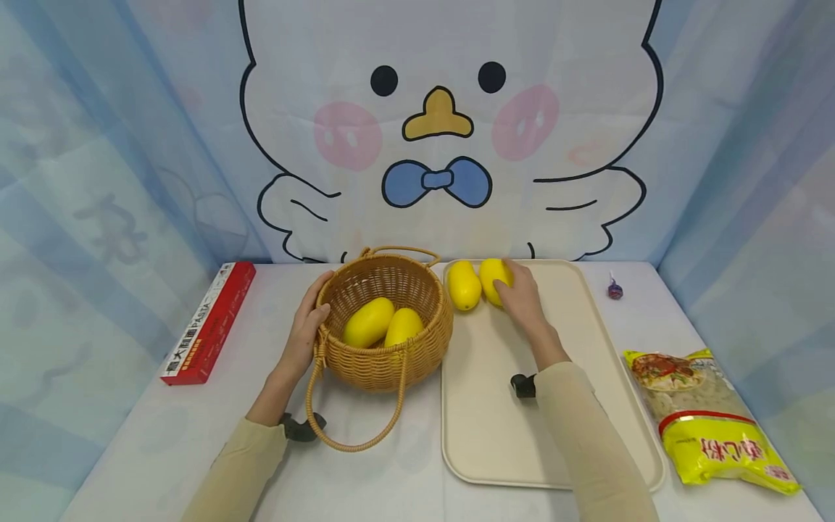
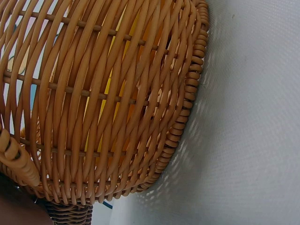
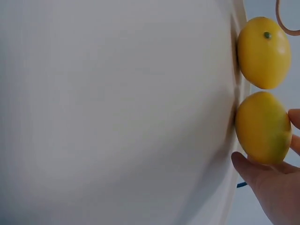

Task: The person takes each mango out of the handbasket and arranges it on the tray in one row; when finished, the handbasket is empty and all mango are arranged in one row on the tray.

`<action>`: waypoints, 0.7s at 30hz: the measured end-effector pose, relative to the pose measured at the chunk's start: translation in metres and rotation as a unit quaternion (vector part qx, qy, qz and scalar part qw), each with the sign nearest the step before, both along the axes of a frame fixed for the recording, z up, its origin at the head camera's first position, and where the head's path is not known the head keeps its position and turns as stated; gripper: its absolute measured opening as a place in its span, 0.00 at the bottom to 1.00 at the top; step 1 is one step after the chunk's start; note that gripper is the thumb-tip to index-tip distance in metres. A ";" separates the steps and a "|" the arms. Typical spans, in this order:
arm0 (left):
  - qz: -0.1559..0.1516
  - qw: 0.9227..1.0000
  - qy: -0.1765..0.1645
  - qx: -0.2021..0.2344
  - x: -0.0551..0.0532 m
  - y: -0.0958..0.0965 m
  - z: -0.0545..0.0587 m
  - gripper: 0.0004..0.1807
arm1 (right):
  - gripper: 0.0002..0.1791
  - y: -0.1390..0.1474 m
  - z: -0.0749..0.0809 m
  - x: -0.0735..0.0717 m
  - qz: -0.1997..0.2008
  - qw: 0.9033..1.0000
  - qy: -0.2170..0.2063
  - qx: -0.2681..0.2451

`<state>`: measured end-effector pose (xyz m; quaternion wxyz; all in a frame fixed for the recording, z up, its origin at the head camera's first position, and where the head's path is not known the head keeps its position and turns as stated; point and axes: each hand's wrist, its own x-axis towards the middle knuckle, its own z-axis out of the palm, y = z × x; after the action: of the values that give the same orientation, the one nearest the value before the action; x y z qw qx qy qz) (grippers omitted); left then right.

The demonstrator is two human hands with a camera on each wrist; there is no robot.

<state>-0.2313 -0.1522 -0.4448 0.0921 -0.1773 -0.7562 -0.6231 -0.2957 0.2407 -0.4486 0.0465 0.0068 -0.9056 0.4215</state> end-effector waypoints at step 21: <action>0.002 1.000 -0.008 -0.004 0.000 0.000 0.000 0.29 | 0.38 -0.005 -0.003 0.004 -0.039 0.999 -0.027 0.006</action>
<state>-0.2310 -0.1524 -0.4444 0.0867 -0.1717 -0.7593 -0.6216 -0.2915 0.2357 -0.4516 0.0386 -0.0398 -0.9085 0.4141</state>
